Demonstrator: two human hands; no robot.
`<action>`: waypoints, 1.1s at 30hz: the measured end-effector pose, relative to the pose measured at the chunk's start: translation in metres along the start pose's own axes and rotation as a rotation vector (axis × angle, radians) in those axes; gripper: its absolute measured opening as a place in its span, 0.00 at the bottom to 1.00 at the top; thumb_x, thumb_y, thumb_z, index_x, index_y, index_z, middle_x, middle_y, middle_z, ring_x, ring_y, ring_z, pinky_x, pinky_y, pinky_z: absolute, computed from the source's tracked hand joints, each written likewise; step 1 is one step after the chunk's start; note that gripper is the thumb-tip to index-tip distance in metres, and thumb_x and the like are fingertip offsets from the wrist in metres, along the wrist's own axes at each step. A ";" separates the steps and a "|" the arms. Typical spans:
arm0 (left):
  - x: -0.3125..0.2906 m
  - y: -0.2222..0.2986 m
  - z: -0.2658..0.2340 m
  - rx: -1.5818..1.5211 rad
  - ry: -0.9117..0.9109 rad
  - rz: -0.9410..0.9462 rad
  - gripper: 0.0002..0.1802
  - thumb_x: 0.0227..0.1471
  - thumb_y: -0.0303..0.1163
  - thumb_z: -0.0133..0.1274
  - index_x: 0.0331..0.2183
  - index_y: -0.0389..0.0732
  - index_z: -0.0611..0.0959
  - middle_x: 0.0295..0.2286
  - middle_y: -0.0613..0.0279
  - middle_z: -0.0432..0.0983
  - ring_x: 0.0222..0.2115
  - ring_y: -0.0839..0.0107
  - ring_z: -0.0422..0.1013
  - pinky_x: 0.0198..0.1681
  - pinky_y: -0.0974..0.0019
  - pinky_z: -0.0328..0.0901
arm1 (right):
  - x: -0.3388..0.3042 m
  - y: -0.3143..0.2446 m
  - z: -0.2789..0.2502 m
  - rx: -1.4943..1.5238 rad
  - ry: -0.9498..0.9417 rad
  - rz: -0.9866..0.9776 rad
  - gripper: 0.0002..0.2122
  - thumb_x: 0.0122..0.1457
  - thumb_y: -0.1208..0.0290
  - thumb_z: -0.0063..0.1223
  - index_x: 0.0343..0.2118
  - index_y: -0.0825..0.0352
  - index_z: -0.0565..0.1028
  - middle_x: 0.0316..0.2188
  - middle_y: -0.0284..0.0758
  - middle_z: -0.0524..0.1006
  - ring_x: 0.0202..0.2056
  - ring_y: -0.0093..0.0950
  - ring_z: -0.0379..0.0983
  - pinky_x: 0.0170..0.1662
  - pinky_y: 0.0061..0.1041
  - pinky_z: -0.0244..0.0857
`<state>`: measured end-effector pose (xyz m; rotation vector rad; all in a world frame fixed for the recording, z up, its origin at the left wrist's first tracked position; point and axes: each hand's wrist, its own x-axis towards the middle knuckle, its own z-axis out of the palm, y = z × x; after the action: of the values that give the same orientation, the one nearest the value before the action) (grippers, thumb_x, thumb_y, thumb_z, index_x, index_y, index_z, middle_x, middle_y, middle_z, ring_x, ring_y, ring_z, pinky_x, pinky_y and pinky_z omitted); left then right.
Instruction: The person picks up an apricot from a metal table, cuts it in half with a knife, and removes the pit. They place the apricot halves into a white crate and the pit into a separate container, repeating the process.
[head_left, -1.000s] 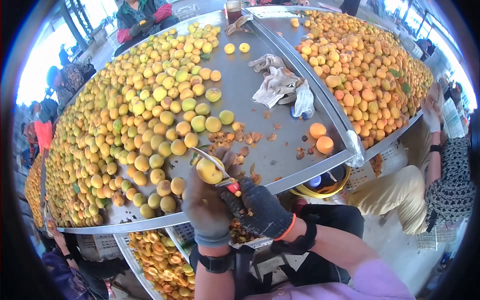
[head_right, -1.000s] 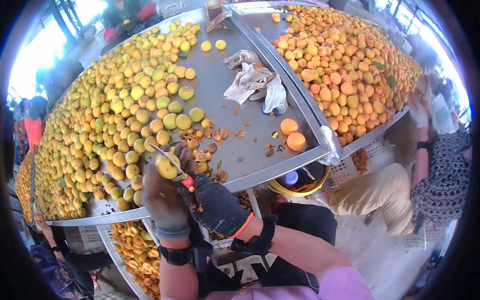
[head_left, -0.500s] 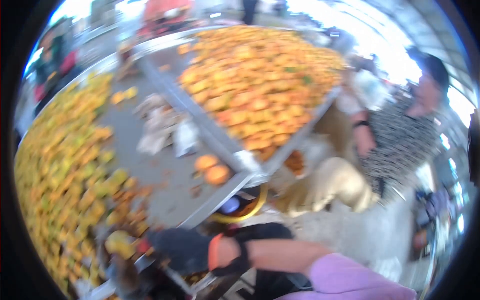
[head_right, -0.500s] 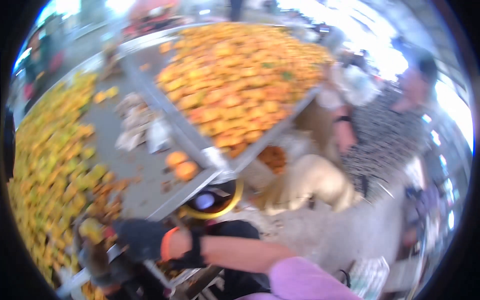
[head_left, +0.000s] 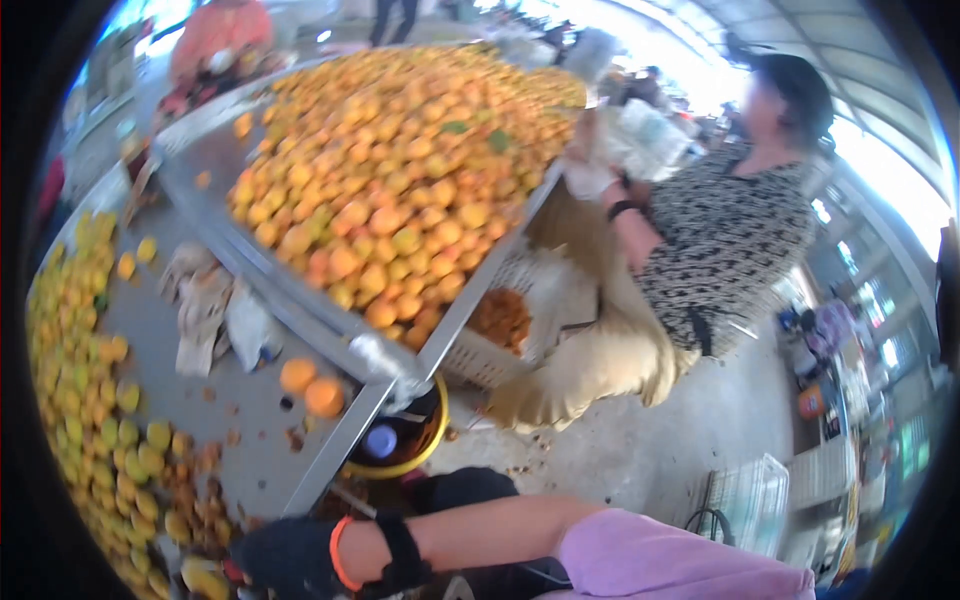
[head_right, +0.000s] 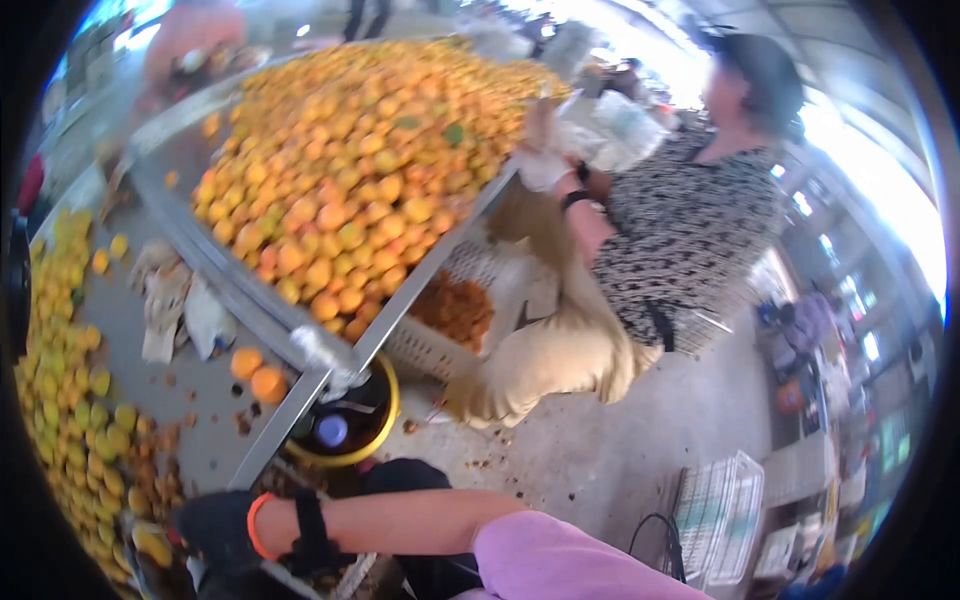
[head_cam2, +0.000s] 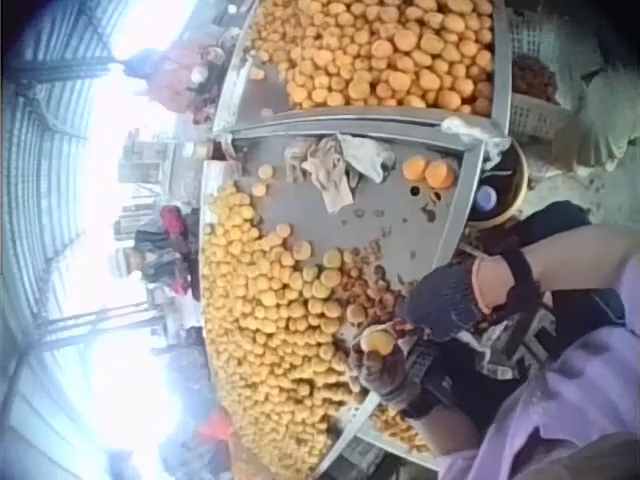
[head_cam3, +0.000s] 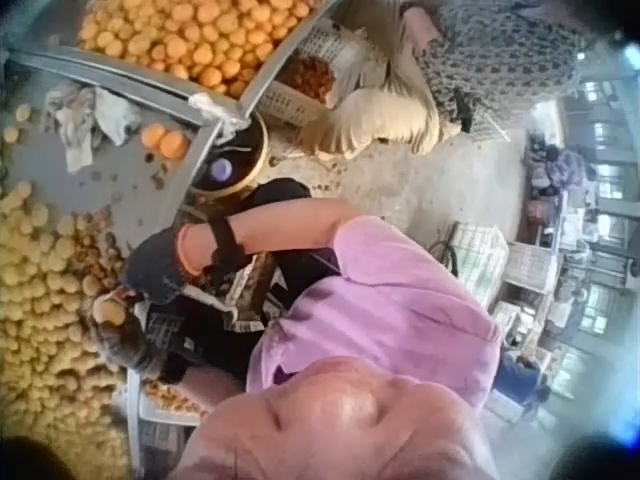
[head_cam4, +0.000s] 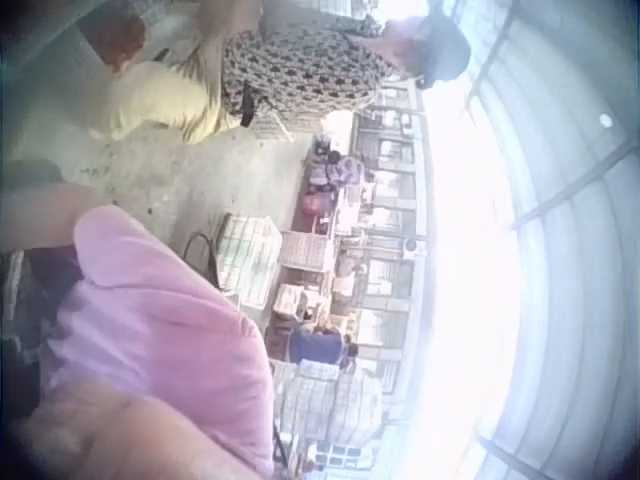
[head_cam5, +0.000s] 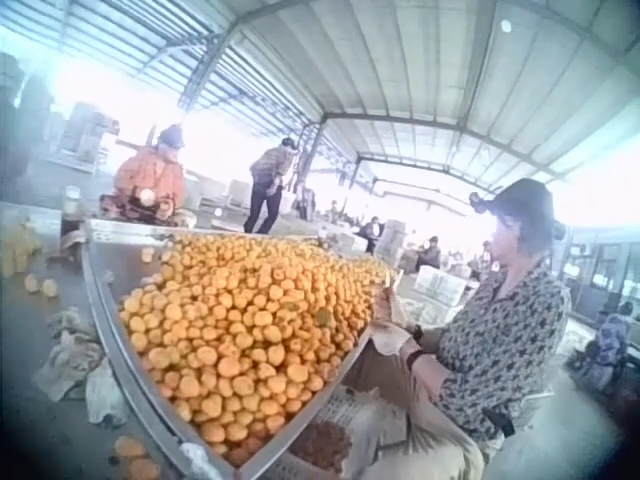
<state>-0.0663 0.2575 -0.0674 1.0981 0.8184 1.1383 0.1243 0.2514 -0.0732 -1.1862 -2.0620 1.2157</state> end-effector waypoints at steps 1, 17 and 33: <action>0.025 -0.016 -0.038 -0.234 -0.386 0.076 0.32 0.56 0.51 0.40 0.55 0.42 0.60 0.43 0.52 0.69 0.38 0.58 0.70 0.35 0.54 0.70 | -0.001 -0.017 -0.005 0.101 0.018 0.024 0.18 0.43 0.65 0.56 0.38 0.67 0.72 0.31 0.45 0.73 0.34 0.43 0.71 0.37 0.38 0.65; 0.000 -0.004 -0.020 0.072 0.084 -0.010 0.29 0.52 0.44 0.51 0.44 0.27 0.71 0.37 0.50 0.74 0.37 0.64 0.72 0.43 0.63 0.66 | 0.007 -0.015 0.002 -0.333 0.008 -0.002 0.20 0.41 0.72 0.58 0.36 0.73 0.64 0.22 0.47 0.72 0.26 0.46 0.71 0.26 0.39 0.65; -0.001 -0.006 -0.004 0.382 0.409 0.062 0.15 0.53 0.35 0.50 0.38 0.33 0.74 0.24 0.68 0.72 0.19 0.85 0.63 0.18 0.83 0.55 | 0.022 -0.020 0.032 -0.480 0.252 -0.065 0.12 0.46 0.68 0.57 0.30 0.68 0.68 0.16 0.42 0.71 0.20 0.44 0.70 0.21 0.36 0.62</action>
<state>-0.0684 0.2576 -0.0744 1.2237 1.3720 1.3142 0.0809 0.2506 -0.0725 -1.3813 -2.2369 0.5144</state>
